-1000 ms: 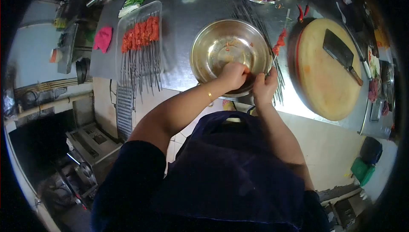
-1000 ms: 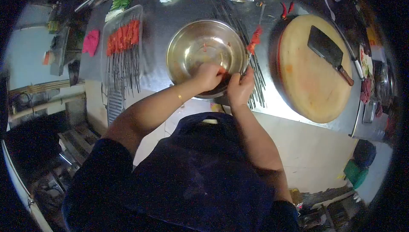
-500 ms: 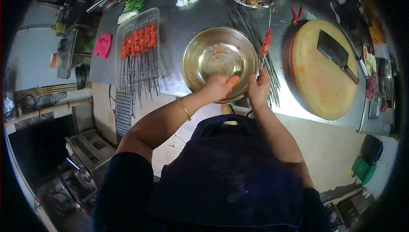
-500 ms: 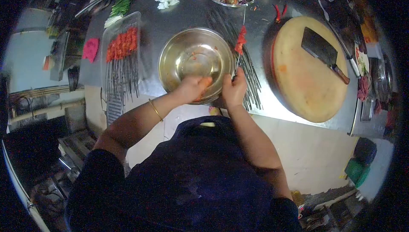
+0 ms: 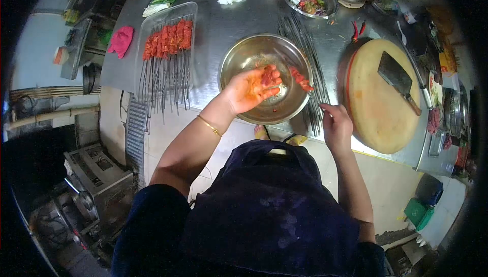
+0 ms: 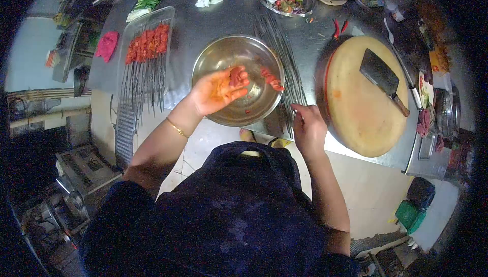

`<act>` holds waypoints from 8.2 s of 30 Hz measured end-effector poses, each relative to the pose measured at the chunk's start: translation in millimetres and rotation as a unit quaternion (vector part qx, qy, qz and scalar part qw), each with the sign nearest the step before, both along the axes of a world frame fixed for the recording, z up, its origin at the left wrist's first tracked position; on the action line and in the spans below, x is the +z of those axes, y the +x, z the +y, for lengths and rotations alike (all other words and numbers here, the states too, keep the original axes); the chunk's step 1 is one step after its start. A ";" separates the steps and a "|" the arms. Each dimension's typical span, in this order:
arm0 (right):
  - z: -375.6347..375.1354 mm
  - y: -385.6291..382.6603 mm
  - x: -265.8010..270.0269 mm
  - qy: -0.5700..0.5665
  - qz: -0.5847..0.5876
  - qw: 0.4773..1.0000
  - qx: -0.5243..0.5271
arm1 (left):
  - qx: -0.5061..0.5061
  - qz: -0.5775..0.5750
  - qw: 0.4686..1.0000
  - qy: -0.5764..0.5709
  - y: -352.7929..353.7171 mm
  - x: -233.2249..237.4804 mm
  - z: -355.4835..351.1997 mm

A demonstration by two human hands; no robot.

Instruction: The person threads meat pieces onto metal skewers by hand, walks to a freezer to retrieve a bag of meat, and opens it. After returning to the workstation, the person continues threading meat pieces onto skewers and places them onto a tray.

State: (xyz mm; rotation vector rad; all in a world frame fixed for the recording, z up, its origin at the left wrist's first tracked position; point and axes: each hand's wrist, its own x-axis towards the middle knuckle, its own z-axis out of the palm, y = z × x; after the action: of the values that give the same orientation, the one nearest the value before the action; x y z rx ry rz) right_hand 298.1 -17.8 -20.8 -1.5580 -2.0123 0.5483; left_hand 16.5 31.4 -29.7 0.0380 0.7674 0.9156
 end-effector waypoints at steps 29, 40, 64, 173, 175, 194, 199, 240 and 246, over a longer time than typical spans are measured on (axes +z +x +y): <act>139.7 354.9 -41.9 0.061 -0.253 0.965 -0.031 | -0.294 0.875 0.355 0.148 4.2 7.3 -15.5; 122.2 378.6 1.2 -0.041 -0.300 0.952 0.054 | -0.001 0.383 0.905 0.184 211.6 25.7 55.0; 30.1 253.9 73.0 -0.295 0.114 0.944 0.096 | -0.012 0.530 0.825 0.196 288.9 -48.6 59.5; -30.3 -20.4 61.5 -0.380 0.387 0.840 -0.014 | 0.012 -0.034 0.987 0.157 74.8 26.1 -23.2; -33.9 3.4 65.2 -0.370 0.400 0.837 -0.051 | -0.026 -0.020 0.984 0.173 98.5 25.2 -15.9; -45.3 240.1 33.6 -0.042 0.072 0.976 -0.200 | -0.299 0.706 0.465 0.443 300.3 -3.8 81.6; -8.6 236.1 39.3 -0.021 0.054 0.993 -0.106 | -0.108 0.414 0.839 0.336 265.4 -28.6 47.2; 16.8 -419.1 204.0 -0.220 0.755 0.596 0.160 | 0.220 -0.074 0.969 -0.081 -405.5 -7.4 -62.2; 88.3 -442.9 60.1 -0.264 0.302 0.907 -0.129 | 0.256 -0.049 0.964 -0.055 -428.9 -17.2 -55.5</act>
State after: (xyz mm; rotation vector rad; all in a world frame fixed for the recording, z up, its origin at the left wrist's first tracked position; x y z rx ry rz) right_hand -144.8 70.5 39.3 -1.6355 -1.2159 1.3561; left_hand -412.4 -24.1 -46.9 -0.3158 0.7478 1.3514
